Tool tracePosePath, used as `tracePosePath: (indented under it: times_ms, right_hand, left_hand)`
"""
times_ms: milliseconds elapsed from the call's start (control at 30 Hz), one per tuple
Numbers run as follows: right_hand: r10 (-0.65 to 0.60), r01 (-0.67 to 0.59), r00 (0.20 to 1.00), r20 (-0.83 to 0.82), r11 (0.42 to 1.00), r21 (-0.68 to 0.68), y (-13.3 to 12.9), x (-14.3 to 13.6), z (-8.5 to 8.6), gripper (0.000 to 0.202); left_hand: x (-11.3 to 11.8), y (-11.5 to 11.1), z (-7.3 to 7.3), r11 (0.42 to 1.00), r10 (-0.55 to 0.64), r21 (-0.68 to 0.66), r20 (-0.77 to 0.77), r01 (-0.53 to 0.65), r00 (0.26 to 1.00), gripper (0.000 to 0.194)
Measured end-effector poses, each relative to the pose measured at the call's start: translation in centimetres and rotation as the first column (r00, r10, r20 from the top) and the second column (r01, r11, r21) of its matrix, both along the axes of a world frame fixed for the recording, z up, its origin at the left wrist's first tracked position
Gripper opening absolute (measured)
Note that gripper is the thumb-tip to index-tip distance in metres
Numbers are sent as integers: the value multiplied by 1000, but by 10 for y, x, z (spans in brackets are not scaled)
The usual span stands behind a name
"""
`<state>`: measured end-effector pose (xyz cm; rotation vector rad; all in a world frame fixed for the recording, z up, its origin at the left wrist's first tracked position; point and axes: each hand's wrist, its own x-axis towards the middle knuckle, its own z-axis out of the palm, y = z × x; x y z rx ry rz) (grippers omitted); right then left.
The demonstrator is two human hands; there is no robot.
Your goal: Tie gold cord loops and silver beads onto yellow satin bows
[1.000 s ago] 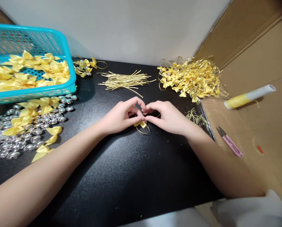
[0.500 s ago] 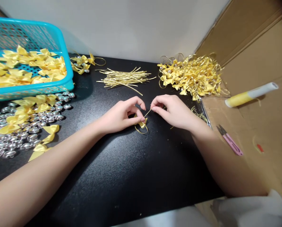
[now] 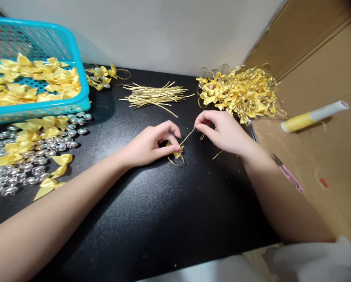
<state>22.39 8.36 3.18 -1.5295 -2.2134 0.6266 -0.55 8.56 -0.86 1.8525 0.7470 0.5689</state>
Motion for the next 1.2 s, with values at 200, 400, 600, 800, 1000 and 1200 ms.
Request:
tracePosePath:
  times_ms: [200, 400, 600, 800, 1000, 1200]
  right_hand:
    - [47, -48, 998, -42, 998, -39, -1, -1, -1, 8]
    - [55, -59, 994, -94, 998, -31, -3, -1, 3, 8]
    - [111, -108, 973, -203, 994, 25, -7, -7, 9, 9]
    - [124, -109, 953, -276, 992, 70, -8, -10, 8, 8]
    - [83, -76, 957, -279, 996, 38, -4, -4, 6, 7]
    - [78, -73, 965, -250, 997, 30, -3, -3, 5, 7]
  left_hand:
    - [-2, 3, -1, 995, -28, -92, 61, 33, 998, 18]
    - [1, 5, -1, 997, 76, -6, 24, -76, 997, 20]
    - [6, 6, 10, 977, 53, 210, -42, -43, 998, 24]
    - [6, 4, 12, 997, -30, 69, -84, 36, 996, 18]
    - [-1, 8, 14, 999, -36, -32, -78, 34, 996, 13]
    - [-3, 10, 19, 998, -47, -33, -91, 44, 995, 5]
